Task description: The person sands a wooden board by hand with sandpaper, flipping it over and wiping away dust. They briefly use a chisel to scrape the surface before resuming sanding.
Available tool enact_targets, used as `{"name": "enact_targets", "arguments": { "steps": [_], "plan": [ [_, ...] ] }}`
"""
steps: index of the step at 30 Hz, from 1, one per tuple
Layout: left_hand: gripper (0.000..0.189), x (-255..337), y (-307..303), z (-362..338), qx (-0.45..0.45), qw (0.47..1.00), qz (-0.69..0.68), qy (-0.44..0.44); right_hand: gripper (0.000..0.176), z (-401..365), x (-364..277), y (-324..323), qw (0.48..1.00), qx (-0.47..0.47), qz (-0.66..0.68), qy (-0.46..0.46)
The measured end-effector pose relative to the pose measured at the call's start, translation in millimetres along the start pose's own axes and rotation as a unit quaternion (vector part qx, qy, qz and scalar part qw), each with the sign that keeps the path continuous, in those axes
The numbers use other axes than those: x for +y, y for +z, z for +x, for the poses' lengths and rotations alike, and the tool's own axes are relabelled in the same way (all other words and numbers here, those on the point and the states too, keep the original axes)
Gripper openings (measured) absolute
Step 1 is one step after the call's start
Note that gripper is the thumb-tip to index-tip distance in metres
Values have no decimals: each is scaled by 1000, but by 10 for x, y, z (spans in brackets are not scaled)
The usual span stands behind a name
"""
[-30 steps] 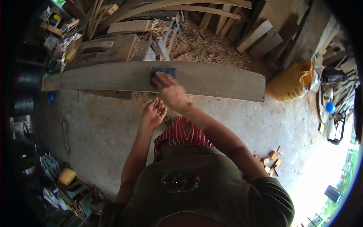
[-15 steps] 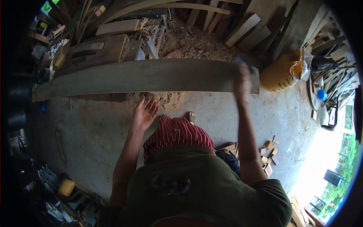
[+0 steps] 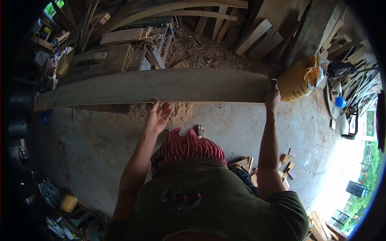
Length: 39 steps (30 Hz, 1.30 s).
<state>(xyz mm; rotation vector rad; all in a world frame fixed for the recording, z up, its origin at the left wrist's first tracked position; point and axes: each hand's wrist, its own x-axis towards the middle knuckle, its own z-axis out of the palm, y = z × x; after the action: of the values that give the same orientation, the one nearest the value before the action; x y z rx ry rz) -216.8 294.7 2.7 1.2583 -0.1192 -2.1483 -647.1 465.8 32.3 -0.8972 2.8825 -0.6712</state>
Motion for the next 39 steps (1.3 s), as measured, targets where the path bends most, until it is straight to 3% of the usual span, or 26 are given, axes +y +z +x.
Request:
{"name": "enact_targets", "arguments": {
  "steps": [2, 4, 6, 10, 12, 13, 14, 16, 18, 19, 22, 23, 26, 30, 31, 32, 34, 35, 38, 39],
  "plan": [
    [34, -40, 35, 47, 8, 1000, -11, 4, 38, -150, -144, 149, 969, 186, -35, -158],
    [42, -44, -44, 62, -32, 999, 6, 9, 45, -412, -631, 317, 957, 159, 41, -240],
    [46, -58, -10, 72, -29, 1000, 11, -1, 52, -627, -1101, 473, 948, 42, 65, -308],
    [47, -73, 21, 81, 11, 998, 37, 42, 56, -225, -637, 695, 958, 29, 28, -283],
    [47, -78, -23, 99, 16, 998, 32, 45, 46, 283, 264, 872, 930, 189, -44, -311],
    [50, -94, -36, 117, -4, 998, 40, 55, 39, 200, 21, 306, 982, 69, 77, -159],
    [53, -141, -51, 113, -23, 997, 47, 63, 36, 57, -377, -213, 996, -35, 56, 59],
    [60, -201, 54, 82, -10, 994, 68, 90, 41, 94, -15, 121, 972, 158, -10, -171],
    [64, -243, 20, 70, -2, 994, 53, 96, 49, -225, -336, 416, 957, 112, 85, -253],
    [64, -252, 14, 64, -1, 994, 60, 91, 59, -524, -673, 493, 956, 26, 105, -274],
    [71, -280, 36, 83, 5, 994, 50, 99, 54, -1246, -1431, 753, 888, -62, -51, -453],
    [69, -278, 21, 98, 2, 993, 55, 104, 50, -1350, -1466, 725, 895, -80, 72, -434],
    [66, -238, -29, 138, -10, 991, 71, 112, 48, -1206, -922, 625, 927, -34, 62, -368],
    [62, -278, -52, 165, -8, 990, 62, 125, 47, -765, 168, 219, 964, 106, 3, -243],
    [62, -293, -41, 145, -7, 990, 58, 128, 45, -636, 320, 220, 979, 114, 58, -160],
    [63, -307, -4, 122, -6, 989, 65, 134, 45, -570, 404, 222, 985, 125, 29, -115],
    [65, -306, 31, 116, -4, 987, 70, 142, 47, -626, 112, 142, 967, 148, -7, -206],
    [65, -310, 29, 117, 13, 989, 61, 136, 51, -768, -114, 227, 955, 136, 45, -261],
    [68, -327, 37, 124, 23, 989, 60, 131, 58, -1329, -968, 525, 925, -24, 107, -363],
    [69, -305, 38, 123, 21, 988, 61, 139, 58, -1366, -931, 523, 927, -22, 107, -359]
  ]
}}
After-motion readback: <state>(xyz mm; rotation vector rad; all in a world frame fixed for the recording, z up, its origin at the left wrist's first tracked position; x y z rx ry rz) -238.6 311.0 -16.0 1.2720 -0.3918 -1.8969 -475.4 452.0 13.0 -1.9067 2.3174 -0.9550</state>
